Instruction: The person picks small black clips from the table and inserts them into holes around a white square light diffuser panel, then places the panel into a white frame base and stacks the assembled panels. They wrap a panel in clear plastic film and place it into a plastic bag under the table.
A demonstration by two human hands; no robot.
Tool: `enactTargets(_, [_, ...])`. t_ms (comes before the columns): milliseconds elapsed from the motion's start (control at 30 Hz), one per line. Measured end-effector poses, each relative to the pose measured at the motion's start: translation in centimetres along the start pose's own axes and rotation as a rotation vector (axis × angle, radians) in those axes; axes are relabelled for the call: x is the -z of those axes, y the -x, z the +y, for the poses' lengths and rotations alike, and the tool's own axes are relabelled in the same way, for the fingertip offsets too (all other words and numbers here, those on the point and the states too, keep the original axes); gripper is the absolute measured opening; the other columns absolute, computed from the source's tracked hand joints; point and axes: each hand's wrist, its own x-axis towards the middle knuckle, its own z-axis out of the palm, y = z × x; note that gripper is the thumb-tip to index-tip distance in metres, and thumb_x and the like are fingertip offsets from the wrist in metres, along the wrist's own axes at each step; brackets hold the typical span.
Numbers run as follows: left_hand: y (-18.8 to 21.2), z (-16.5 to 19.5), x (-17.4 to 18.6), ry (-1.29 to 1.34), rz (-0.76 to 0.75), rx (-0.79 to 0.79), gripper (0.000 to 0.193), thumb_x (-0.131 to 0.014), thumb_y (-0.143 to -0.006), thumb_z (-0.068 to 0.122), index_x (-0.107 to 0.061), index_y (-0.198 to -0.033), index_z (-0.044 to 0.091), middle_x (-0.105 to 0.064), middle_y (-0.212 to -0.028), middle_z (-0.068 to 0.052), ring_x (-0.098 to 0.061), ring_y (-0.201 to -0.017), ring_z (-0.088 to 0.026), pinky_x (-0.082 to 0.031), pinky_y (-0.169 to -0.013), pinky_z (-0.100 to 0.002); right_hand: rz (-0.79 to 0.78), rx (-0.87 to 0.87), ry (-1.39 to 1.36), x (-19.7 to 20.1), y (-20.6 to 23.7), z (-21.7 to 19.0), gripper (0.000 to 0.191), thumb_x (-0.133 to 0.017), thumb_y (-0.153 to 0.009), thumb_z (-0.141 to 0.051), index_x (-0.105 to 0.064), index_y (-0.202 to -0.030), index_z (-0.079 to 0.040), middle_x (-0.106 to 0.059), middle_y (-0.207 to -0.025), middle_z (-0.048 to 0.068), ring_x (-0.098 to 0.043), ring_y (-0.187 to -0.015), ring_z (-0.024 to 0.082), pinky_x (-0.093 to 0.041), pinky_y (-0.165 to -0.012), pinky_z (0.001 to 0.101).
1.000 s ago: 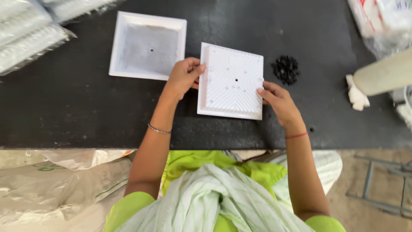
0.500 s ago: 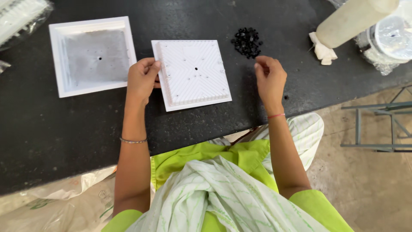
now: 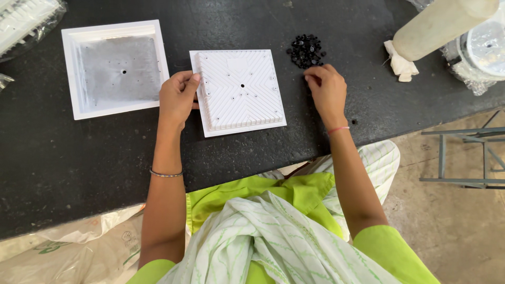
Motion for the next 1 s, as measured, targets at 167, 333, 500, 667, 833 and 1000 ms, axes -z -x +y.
enactTargets(167, [0.3,-0.1,-0.1,0.008,0.013,-0.022,0.033,-0.068,-0.100,0.025,-0.070,-0.117,-0.003,-0.073,-0.086,-0.006,-0.068,-0.071,-0.009,-0.059,-0.056,-0.026,-0.009,-0.073,-0.072,0.6,0.3,0.4,0.012,-0.076,-0.092,-0.010,-0.078,-0.104,-0.009,-0.070,-0.092,0.009,-0.070,-0.079,0.027,-0.056,-0.074,0.0368])
enactTargets(333, [0.5,0.2,-0.1,-0.002,0.008,-0.032,0.033,-0.068,-0.101,0.026,-0.069,-0.118,-0.002,-0.072,-0.084,-0.005,-0.068,-0.070,-0.008,-0.060,-0.056,-0.025,-0.015,0.074,0.058,0.3,0.3,-0.3,0.012,-0.079,-0.092,-0.013,-0.080,-0.104,-0.010,-0.071,-0.096,0.008,-0.069,-0.080,0.029,-0.054,-0.072,0.0390])
enactTargets(500, [0.5,0.4,-0.1,0.006,0.001,-0.039,0.033,-0.067,-0.101,0.026,-0.069,-0.118,-0.002,-0.072,-0.085,-0.004,-0.069,-0.070,-0.008,-0.059,-0.055,-0.024,-0.064,0.015,0.053,0.6,0.8,-1.3,0.008,-0.078,-0.092,-0.011,-0.078,-0.100,-0.009,-0.070,-0.096,0.007,-0.070,-0.079,0.026,-0.054,-0.071,0.0375])
enactTargets(667, [0.5,0.1,0.0,0.029,-0.015,-0.048,0.033,-0.067,-0.101,0.026,-0.068,-0.118,-0.002,-0.074,-0.087,-0.004,-0.071,-0.072,-0.007,-0.061,-0.056,-0.024,-0.085,0.008,-0.030,1.5,2.1,-1.5,0.012,-0.078,-0.091,-0.007,-0.076,-0.102,-0.006,-0.070,-0.096,0.008,-0.071,-0.081,0.024,-0.056,-0.073,0.0353])
enactTargets(833, [0.1,-0.2,-0.1,0.011,0.000,-0.026,0.033,-0.068,-0.100,0.026,-0.070,-0.117,-0.002,-0.073,-0.087,-0.005,-0.068,-0.073,-0.008,-0.057,-0.062,-0.025,-0.059,-0.009,-0.080,2.0,2.1,-1.4,0.013,-0.076,-0.093,-0.007,-0.077,-0.106,-0.005,-0.071,-0.099,0.010,-0.073,-0.082,0.025,-0.057,-0.075,0.0343])
enactTargets(1000, [0.0,-0.6,0.0,0.045,-0.006,-0.037,0.035,-0.069,-0.100,0.028,-0.071,-0.118,-0.002,-0.072,-0.090,-0.002,-0.062,-0.079,-0.007,-0.051,-0.072,-0.024,-0.094,-0.025,-0.026,1.6,2.1,-1.5,0.015,-0.079,-0.092,-0.012,-0.078,-0.105,-0.006,-0.071,-0.096,0.009,-0.072,-0.079,0.024,-0.056,-0.073,0.0348])
